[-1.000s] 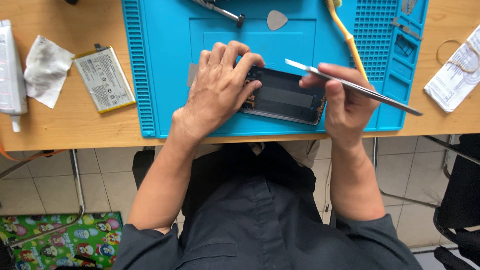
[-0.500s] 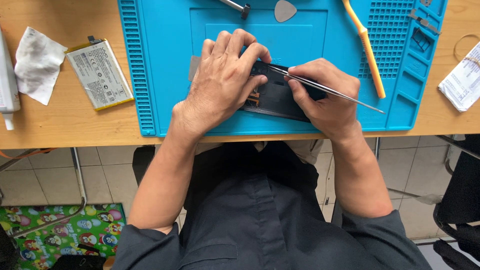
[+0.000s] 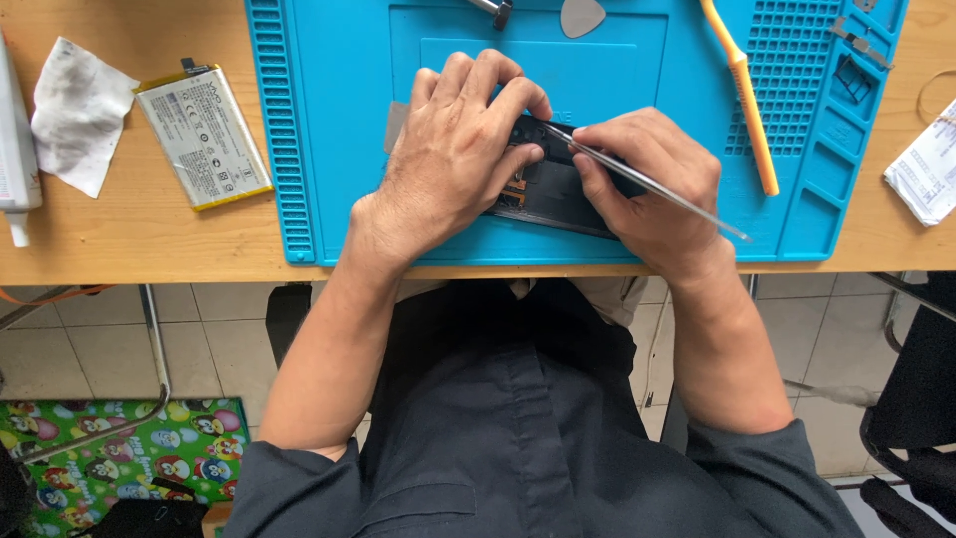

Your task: The person cleans the back of a disassembled smartphone using a toothbrush and tweezers. They then clean small screws on a blue work mat with the toothbrush and tweezers before wiping the phone again.

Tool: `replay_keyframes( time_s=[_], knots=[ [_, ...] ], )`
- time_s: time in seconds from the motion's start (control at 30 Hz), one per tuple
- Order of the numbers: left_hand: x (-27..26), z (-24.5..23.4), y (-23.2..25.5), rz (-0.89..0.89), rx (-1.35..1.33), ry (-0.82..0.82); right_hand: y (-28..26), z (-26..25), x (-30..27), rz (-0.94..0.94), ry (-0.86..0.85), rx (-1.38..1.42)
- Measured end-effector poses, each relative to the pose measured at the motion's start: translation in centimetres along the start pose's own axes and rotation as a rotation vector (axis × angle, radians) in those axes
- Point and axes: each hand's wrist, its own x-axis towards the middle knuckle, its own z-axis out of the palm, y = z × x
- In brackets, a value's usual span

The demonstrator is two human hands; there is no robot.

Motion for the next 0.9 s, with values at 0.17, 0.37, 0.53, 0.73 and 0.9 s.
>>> replay_keyframes(
  time_s=[0.17, 0.37, 0.53, 0.73, 0.9],
  knots=[
    [0.0, -0.1, 0.0, 0.008, 0.025, 0.012, 0.9, -0.6, 0.4, 0.165, -0.079, 0.033],
    [-0.1, -0.1, 0.1, 0.009, 0.025, 0.021, 1.3, -0.8, 1.0, 0.295, -0.070, 0.271],
    [-0.1, -0.6, 0.3, -0.016, -0.042, 0.018, 1.5, -0.6, 0.8, 0.374, -0.073, 0.350],
    [-0.1, -0.5, 0.1, -0.020, -0.062, 0.030, 0.5, -0.4, 0.1, 0.177, -0.039, 0.133],
    [-0.2, 0.0, -0.2, 0.014, 0.019, 0.038, 0.0, -0.1, -0.9, 0.089, 0.040, 0.133]
  ],
)
